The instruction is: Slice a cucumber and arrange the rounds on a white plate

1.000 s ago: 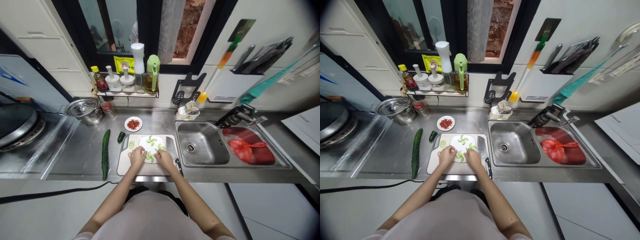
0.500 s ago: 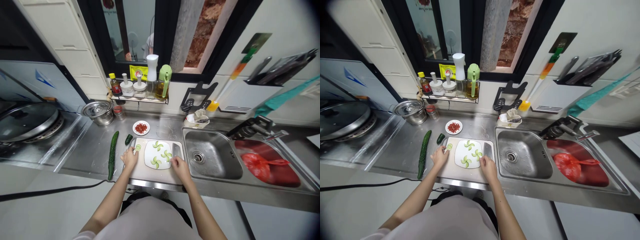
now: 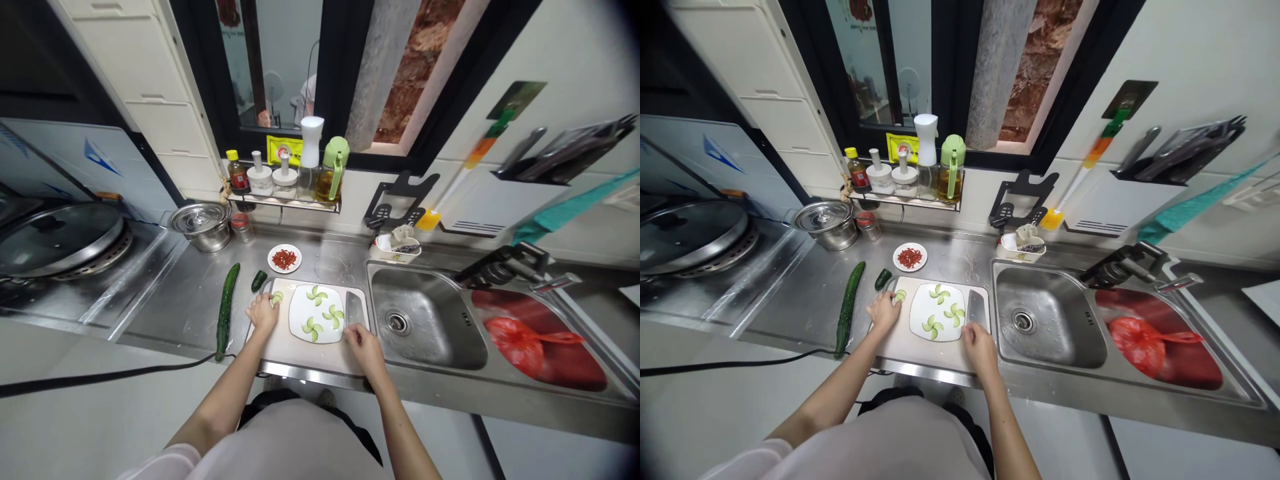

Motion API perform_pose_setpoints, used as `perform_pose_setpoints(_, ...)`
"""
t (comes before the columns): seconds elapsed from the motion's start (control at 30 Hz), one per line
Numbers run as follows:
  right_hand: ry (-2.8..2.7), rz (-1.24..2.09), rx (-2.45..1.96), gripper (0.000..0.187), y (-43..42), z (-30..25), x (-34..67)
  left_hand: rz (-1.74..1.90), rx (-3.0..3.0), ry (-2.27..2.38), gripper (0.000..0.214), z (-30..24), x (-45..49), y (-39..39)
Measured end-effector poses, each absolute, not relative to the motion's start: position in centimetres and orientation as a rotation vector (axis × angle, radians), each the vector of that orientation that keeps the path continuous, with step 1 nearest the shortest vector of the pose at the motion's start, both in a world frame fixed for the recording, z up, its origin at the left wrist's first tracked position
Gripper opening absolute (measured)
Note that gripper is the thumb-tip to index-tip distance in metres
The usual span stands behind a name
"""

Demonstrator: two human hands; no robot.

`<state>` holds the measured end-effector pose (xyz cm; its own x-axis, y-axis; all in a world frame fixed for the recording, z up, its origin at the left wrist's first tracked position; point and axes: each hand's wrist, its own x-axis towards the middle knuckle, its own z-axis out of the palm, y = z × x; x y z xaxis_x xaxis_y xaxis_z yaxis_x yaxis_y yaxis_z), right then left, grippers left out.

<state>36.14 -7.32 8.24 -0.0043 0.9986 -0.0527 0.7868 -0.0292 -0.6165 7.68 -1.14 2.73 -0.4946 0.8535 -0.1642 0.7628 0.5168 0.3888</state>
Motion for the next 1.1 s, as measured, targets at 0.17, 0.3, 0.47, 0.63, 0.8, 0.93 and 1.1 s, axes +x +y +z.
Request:
perform_pose_setpoints(0.17, -1.846, 0.713, -1.852, 0.042, -7.4, 8.1, 36.1, 0.507, 1.309, 2.360, 0.017, 3.3, 7.9, -1.0)
perform_pose_setpoints(0.3, -1.842, 0.734, -1.845, 0.040, -7.1, 8.4, 35.6, 0.689, 1.221, 2.233, 0.017, 4.5, 8.1, -1.1)
perform_pose_setpoints(0.47, -1.866, 0.710, -1.729, 0.033, -5.6, 9.9, 33.8, 0.917, 1.212, 2.004, 0.025, 6.9, 9.2, -1.0)
perform_pose_setpoints(0.63, -1.978, 0.510, -1.444, 0.024, -3.1, 13.1, 31.0, 1.122, 1.253, 1.684, 0.023, 9.8, 10.8, -1.1)
perform_pose_setpoints(0.8, -2.183, 0.317, -1.292, 0.023, -1.5, 15.4, 29.1, 1.131, 1.364, 1.515, 0.016, 11.9, 11.7, -1.4)
perform_pose_setpoints(0.93, -2.262, 0.282, -1.215, 0.018, -1.1, 15.4, 28.6, 1.128, 1.378, 1.457, 0.018, 12.3, 12.0, -1.6)
perform_pose_setpoints(1.1, -2.263, 0.225, -1.182, 0.019, -1.1, 15.3, 28.8, 1.218, 1.178, 1.501, 0.032, 12.3, 12.0, -2.2)
